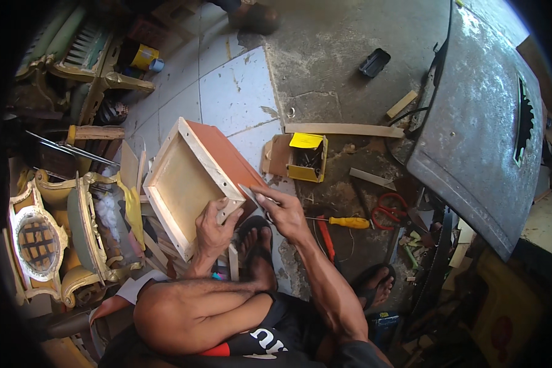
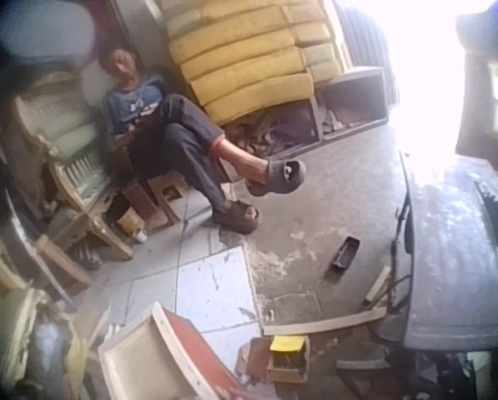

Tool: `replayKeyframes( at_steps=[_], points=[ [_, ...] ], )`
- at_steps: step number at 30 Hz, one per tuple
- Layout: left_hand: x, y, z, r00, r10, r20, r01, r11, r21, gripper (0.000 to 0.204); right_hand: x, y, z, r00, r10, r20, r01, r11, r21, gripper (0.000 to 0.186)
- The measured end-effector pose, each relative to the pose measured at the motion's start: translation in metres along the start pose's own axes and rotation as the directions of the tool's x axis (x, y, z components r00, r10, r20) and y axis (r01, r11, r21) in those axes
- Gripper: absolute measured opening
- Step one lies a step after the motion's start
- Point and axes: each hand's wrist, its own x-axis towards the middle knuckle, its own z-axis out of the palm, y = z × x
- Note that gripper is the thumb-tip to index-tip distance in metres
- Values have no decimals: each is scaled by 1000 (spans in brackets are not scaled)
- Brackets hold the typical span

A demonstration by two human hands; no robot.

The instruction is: The person attaches brown leather upholstery to a wooden frame by hand and with a knife, then puts the finished cushion on top of a storage box filled with metal brackets.

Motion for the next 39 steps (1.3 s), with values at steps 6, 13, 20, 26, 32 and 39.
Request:
replayKeyframes(
  at_steps=[6, 13, 20, 26, 32, 39],
  points=[
    [0, 4, 0, 1000, -17, -13, 17, 1000, -22, 35, 31, 25, 20, 990, -122, 69, 113, 986, 126, 33],
    [-5, 4, 2, 998, 51, -31, -51, 999, 9, 32, 17, 20, 12, 985, -68, 158, 55, 995, 88, 32],
    [9, 6, -1, 1000, -8, -22, 8, 1000, -17, 31, 6, 24, 9, 993, -103, 58, 100, 993, 56, 30],
    [5, 3, 2, 999, -19, -41, 18, 1000, -24, 31, 29, 15, 15, 992, -112, 62, 109, 993, 47, 32],
    [1, 3, 6, 998, 28, -50, -29, 999, -19, 32, 22, 20, 9, 981, -165, 106, 167, 986, -16, 33],
    [4, -7, -2, 1000, -4, 3, 4, 999, 42, 38, -25, -3, 25, 912, -124, 391, 167, 983, -77, 33]
  ],
)
